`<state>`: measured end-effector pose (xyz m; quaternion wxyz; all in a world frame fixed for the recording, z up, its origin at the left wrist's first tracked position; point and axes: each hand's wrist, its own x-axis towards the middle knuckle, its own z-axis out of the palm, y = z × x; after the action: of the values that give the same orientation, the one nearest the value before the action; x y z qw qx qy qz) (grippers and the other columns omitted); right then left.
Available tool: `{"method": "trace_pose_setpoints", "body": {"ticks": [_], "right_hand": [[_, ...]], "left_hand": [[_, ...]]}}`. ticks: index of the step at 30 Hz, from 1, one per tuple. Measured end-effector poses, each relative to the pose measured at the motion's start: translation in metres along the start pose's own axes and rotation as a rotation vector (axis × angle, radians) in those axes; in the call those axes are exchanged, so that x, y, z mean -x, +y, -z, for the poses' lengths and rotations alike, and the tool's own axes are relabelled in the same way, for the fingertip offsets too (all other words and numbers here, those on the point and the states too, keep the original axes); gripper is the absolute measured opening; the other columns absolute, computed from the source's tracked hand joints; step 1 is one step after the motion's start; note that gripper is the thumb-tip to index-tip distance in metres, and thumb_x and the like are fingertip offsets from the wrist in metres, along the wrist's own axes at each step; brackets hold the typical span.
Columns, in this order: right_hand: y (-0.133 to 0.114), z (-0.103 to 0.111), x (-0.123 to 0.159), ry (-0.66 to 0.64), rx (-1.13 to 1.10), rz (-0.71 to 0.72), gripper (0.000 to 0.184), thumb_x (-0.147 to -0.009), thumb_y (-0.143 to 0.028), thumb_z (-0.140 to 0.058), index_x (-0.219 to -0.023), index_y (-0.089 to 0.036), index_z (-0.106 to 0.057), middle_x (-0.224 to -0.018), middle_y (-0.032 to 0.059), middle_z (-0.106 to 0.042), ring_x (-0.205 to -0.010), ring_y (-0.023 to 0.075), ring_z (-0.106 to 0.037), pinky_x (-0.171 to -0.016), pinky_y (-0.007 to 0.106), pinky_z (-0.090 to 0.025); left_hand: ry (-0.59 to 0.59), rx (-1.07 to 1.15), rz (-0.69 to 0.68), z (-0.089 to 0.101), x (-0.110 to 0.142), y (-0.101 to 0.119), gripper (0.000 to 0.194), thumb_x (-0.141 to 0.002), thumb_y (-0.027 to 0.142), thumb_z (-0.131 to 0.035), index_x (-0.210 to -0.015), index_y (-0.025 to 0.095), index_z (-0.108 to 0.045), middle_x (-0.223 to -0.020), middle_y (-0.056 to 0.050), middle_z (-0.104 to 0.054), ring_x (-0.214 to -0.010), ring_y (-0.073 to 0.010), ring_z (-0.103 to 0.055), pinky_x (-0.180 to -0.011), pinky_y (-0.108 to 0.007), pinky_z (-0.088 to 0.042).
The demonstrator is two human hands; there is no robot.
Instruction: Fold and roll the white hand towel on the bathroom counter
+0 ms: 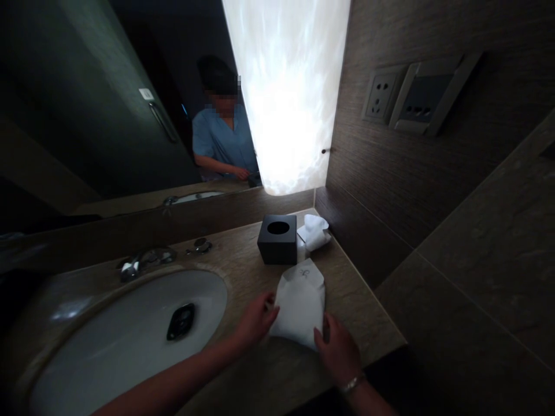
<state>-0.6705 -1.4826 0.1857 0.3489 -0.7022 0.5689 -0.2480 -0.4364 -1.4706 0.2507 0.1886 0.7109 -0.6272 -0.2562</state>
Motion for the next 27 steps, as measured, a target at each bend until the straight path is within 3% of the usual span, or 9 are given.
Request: {"method": "trace_pose_setpoints", "body": {"ticks": [2, 4, 6, 11, 13, 15, 18, 23, 27], "right_hand": [[0.003, -0.01, 0.013, 0.163, 0.274, 0.37, 0.05, -0.08, -0.025, -0.057, -0.129, -0.018, -0.057, -0.127, 0.0096, -0.061, -0.118, 0.0304, -0.053, -0.099, 0.046, -0.044], [0.008, -0.018, 0.012, 0.173, 0.445, 0.551, 0.053, -0.076, -0.013, -0.057, -0.127, -0.023, -0.059, -0.125, 0.0059, -0.063, -0.117, 0.0335, -0.054, -0.093, 0.05, -0.046], [0.008, -0.016, -0.005, 0.12, 0.428, 0.464, 0.044, -0.081, -0.013, -0.054, -0.123, -0.022, -0.063, -0.115, 0.0067, -0.067, -0.108, 0.031, -0.058, -0.091, 0.048, -0.047], [-0.012, 0.013, -0.057, -0.072, 0.102, -0.121, 0.043, -0.089, -0.037, -0.054, -0.124, -0.013, -0.059, -0.1, 0.012, -0.068, -0.091, 0.022, -0.064, -0.083, 0.033, -0.05], [-0.018, 0.013, -0.058, 0.012, 0.251, -0.014, 0.04, -0.089, -0.026, -0.052, -0.128, -0.017, -0.057, -0.118, 0.0136, -0.064, -0.107, 0.029, -0.059, -0.09, 0.043, -0.047], [-0.017, 0.002, -0.048, 0.114, 0.484, 0.272, 0.042, -0.088, -0.013, -0.047, -0.127, -0.022, -0.059, -0.132, 0.0104, -0.058, -0.12, 0.0345, -0.051, -0.095, 0.053, -0.041], [-0.008, -0.019, -0.037, 0.172, 0.669, 0.571, 0.04, -0.084, -0.008, -0.051, -0.122, -0.013, -0.062, -0.127, 0.0124, -0.062, -0.117, 0.0329, -0.054, -0.093, 0.053, -0.042], [-0.019, 0.005, -0.078, -0.064, 0.519, 0.366, 0.035, -0.083, -0.017, -0.052, -0.114, -0.015, -0.066, -0.11, 0.0088, -0.068, -0.111, 0.0279, -0.055, -0.099, 0.046, -0.04], [-0.041, 0.037, -0.121, -0.247, 0.502, 0.115, 0.038, -0.086, -0.028, -0.046, -0.117, -0.016, -0.065, -0.11, 0.0134, -0.067, -0.109, 0.0295, -0.058, -0.095, 0.046, -0.043]], "left_hand": [[-0.039, -0.23, -0.394, -0.008, 0.013, -0.011, 0.047, -0.086, 0.031, -0.058, -0.13, 0.014, -0.054, -0.134, -0.015, -0.054, -0.127, -0.0311, -0.045, -0.111, -0.046, -0.035], [-0.166, -0.388, -0.609, -0.016, 0.014, -0.021, 0.041, -0.086, 0.023, -0.056, -0.125, 0.013, -0.059, -0.132, -0.016, -0.057, -0.126, -0.0332, -0.046, -0.11, -0.049, -0.035], [-0.177, -0.352, -0.492, -0.019, -0.001, -0.024, 0.036, -0.087, 0.02, -0.053, -0.121, 0.012, -0.062, -0.12, -0.014, -0.064, -0.116, -0.0294, -0.055, -0.104, -0.043, -0.041], [-0.084, -0.243, -0.168, -0.008, -0.056, 0.005, 0.03, -0.086, 0.03, -0.054, -0.109, 0.018, -0.07, -0.1, -0.008, -0.072, -0.093, -0.0238, -0.066, -0.086, -0.034, -0.051], [-0.067, -0.264, -0.144, -0.006, -0.066, 0.019, 0.027, -0.083, 0.028, -0.057, -0.105, 0.021, -0.071, -0.096, -0.007, -0.072, -0.093, -0.0243, -0.066, -0.085, -0.034, -0.051], [-0.035, -0.304, -0.147, -0.009, -0.067, 0.028, 0.025, -0.083, 0.025, -0.056, -0.101, 0.023, -0.073, -0.107, -0.009, -0.067, -0.093, -0.0258, -0.065, -0.082, -0.037, -0.052], [-0.005, -0.394, -0.24, -0.02, -0.058, 0.027, 0.024, -0.087, 0.021, -0.051, -0.093, 0.018, -0.074, -0.127, -0.014, -0.056, -0.11, -0.0327, -0.056, -0.088, -0.044, -0.049], [-0.074, -0.539, -0.522, -0.038, -0.06, 0.01, 0.045, -0.098, 0.031, -0.032, -0.131, 0.01, -0.055, -0.125, -0.015, -0.06, -0.119, -0.0322, -0.048, -0.11, -0.052, -0.031], [-0.039, -0.547, -0.289, -0.033, -0.1, 0.037, 0.037, -0.098, 0.027, -0.036, -0.111, 0.011, -0.066, -0.107, -0.014, -0.068, -0.113, -0.0324, -0.054, -0.103, -0.054, -0.037]]}}
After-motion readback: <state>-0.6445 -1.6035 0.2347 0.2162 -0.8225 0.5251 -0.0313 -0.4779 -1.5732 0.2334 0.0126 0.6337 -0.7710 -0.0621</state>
